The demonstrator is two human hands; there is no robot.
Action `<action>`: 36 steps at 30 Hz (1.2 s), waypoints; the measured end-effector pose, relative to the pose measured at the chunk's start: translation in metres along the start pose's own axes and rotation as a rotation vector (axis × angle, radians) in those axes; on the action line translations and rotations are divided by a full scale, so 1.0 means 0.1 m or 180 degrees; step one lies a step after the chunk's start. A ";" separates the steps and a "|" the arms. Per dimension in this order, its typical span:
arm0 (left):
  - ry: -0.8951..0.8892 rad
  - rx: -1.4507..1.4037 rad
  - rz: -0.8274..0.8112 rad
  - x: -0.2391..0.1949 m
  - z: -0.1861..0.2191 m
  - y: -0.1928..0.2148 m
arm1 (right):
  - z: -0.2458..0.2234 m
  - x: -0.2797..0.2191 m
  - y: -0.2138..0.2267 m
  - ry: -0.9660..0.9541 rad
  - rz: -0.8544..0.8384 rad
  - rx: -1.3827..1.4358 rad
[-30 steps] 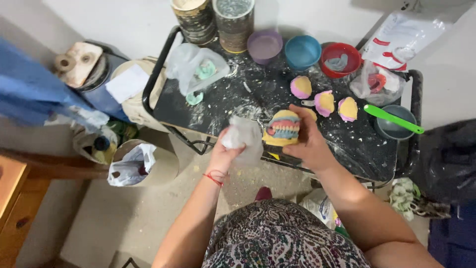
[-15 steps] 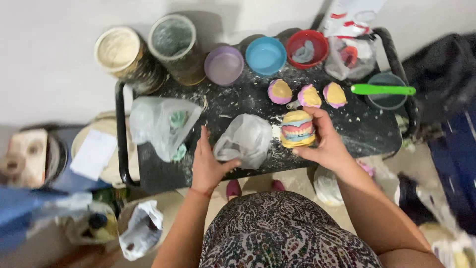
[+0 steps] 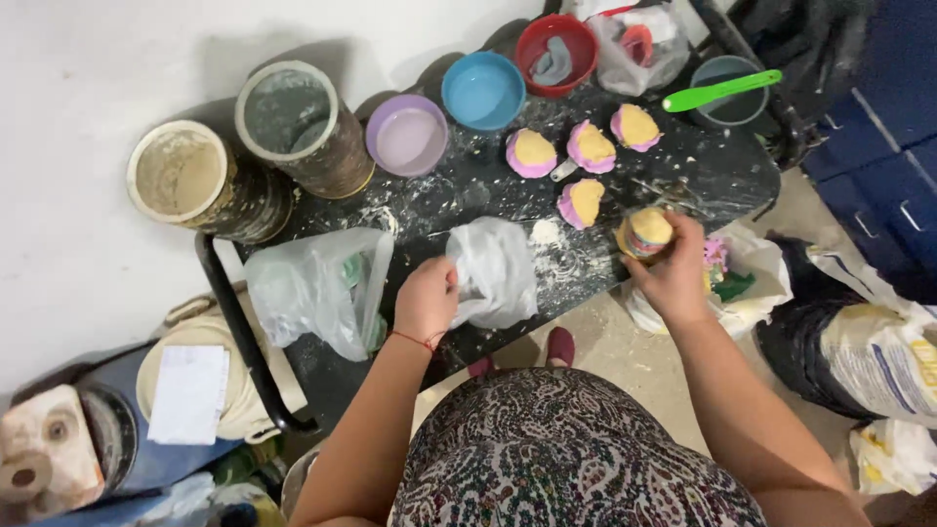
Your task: Inspecting, fitting, and organizing dental casts and prosthetic components at a laboratory bench.
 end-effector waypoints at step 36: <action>-0.0041 -0.0967 0.0420 -0.32 0.72 -0.01 | -1.04 0.70 -1.62 0.0286 -0.3221 -0.2321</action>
Point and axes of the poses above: each hand's wrist, its own x-axis towards the middle knuckle, its own y-axis out of the back of the hand, z = x × y, the point moved 10 cm from there along x, towards the middle knuckle, and after that the axes turned 15 degrees about -z, right-handed, at the moved point
